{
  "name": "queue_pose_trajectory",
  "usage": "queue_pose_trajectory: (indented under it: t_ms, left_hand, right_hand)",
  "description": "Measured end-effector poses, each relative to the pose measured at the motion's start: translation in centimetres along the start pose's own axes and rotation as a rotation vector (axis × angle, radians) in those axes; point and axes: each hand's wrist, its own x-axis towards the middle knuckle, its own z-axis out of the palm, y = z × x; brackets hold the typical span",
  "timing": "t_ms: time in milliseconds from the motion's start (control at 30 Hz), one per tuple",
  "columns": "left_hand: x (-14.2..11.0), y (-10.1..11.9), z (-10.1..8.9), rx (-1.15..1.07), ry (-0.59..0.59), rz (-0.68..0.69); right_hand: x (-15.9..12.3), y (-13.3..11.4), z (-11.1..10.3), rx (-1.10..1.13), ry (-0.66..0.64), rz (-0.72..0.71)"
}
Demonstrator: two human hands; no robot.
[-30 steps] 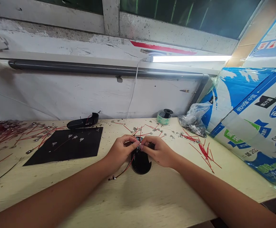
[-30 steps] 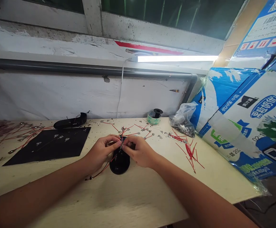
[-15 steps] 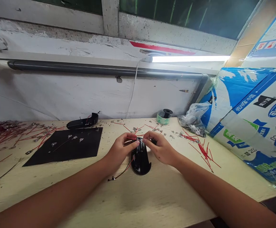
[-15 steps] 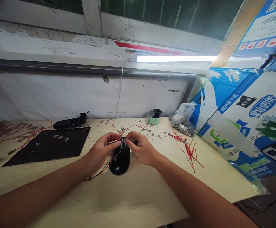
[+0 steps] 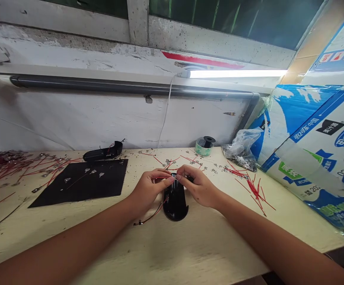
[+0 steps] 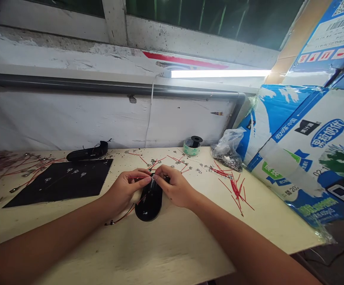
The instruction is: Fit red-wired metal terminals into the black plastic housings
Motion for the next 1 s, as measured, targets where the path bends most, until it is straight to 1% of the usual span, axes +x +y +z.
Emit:
queue_pose_trajectory:
  t_ms: [100, 200, 267, 333, 400, 500, 567, 633, 767, 867, 933, 1000]
  left_hand:
    - [0.0, -0.1, -0.1, -0.018, 0.033, -0.004]
    - [-0.1, 0.0, 0.0, 0.053, 0.063, -0.015]
    - [-0.1, 0.1, 0.1, 0.1, 0.058, -0.003]
    - [-0.2, 0.2, 0.1, 0.116, 0.042, -0.002]
    - [-0.1, 0.2, 0.2, 0.123, 0.033, -0.027]
    - [-0.1, 0.4, 0.2, 0.145, 0.041, -0.057]
    - [-0.2, 0.5, 0.3, 0.154, 0.05, -0.074]
    - [-0.3, 0.6, 0.4, 0.148, 0.054, -0.088]
    - [-0.4, 0.7, 0.4, 0.136, 0.056, -0.088]
    - [-0.4, 0.5, 0.4, 0.145, 0.063, -0.065]
    - [-0.3, 0.4, 0.3, 0.135, 0.065, -0.056]
    - [-0.2, 0.2, 0.3, 0.104, 0.065, -0.056]
  right_hand:
    - [0.0, 0.1, 0.3, 0.044, 0.007, 0.016]
    - [-0.1, 0.0, 0.5, 0.061, -0.016, 0.044]
    - [-0.2, -0.2, 0.6, 0.065, -0.043, 0.058]
    - [-0.3, -0.3, 0.6, 0.082, -0.034, 0.052]
    - [-0.2, -0.2, 0.4, 0.174, 0.011, 0.036]
    - [0.1, 0.4, -0.1, 0.424, 0.068, 0.02]
    - [0.3, 0.9, -0.4, 0.512, 0.095, 0.029]
    - [0.5, 1.2, -0.5, 0.499, 0.131, 0.054]
    - [0.7, 1.4, -0.6, 0.392, 0.193, 0.127]
    - [0.9, 1.4, -0.6, 0.393, 0.225, 0.122]
    - [0.9, 1.2, -0.5, 0.458, 0.202, 0.103]
    - [0.9, 0.8, -0.3, 0.535, 0.136, 0.119]
